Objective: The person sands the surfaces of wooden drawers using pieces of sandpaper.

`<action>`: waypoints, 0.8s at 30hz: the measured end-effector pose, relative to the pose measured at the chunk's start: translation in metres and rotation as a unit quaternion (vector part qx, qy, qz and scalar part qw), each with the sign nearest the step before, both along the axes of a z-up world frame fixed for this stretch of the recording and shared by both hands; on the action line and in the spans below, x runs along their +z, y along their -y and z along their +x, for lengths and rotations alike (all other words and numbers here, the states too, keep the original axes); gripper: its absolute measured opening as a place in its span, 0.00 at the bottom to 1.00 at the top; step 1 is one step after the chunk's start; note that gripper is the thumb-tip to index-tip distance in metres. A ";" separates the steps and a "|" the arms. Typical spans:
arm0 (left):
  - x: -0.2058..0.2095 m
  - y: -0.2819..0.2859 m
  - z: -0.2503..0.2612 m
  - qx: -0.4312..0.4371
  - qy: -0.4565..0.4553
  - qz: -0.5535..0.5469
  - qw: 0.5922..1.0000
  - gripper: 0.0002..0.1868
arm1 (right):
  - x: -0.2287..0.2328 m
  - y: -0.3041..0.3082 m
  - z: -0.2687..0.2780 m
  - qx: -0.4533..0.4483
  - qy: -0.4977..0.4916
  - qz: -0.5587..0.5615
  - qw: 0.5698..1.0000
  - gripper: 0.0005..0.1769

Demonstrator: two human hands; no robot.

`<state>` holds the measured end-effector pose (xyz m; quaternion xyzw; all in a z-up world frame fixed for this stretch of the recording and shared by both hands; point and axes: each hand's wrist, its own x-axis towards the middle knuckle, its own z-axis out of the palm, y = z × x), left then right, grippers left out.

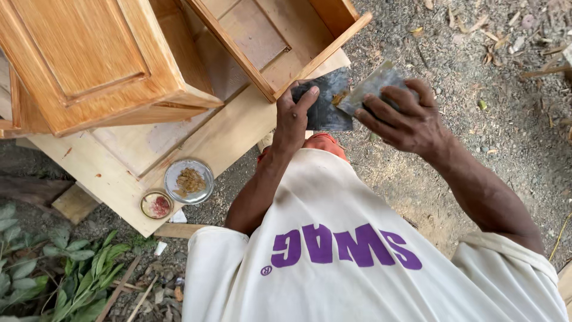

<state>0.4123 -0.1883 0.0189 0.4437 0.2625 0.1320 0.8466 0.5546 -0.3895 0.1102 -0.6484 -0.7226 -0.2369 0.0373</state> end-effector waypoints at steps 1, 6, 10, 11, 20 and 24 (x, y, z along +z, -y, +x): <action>-0.004 0.004 0.002 0.010 -0.003 -0.017 1.000 0.14 | -0.002 0.005 0.000 -0.008 -0.007 -0.013 1.000 0.19; -0.023 0.021 0.037 0.057 0.031 -0.077 0.995 0.14 | -0.016 0.009 0.045 0.022 -0.013 0.015 1.000 0.16; -0.031 0.039 0.051 0.083 0.066 -0.214 0.971 0.17 | -0.031 0.021 0.069 0.040 -0.090 -0.036 0.994 0.17; -0.034 0.046 0.057 0.094 0.080 -0.229 0.966 0.17 | -0.032 0.026 0.067 0.045 -0.111 -0.028 0.992 0.20; -0.055 0.086 0.077 0.127 0.168 -0.333 0.919 0.15 | -0.031 0.032 0.111 0.161 -0.069 -0.064 0.982 0.32; -0.055 0.088 0.069 0.154 0.171 -0.329 0.916 0.16 | -0.030 0.026 0.128 0.215 -0.034 -0.040 0.975 0.40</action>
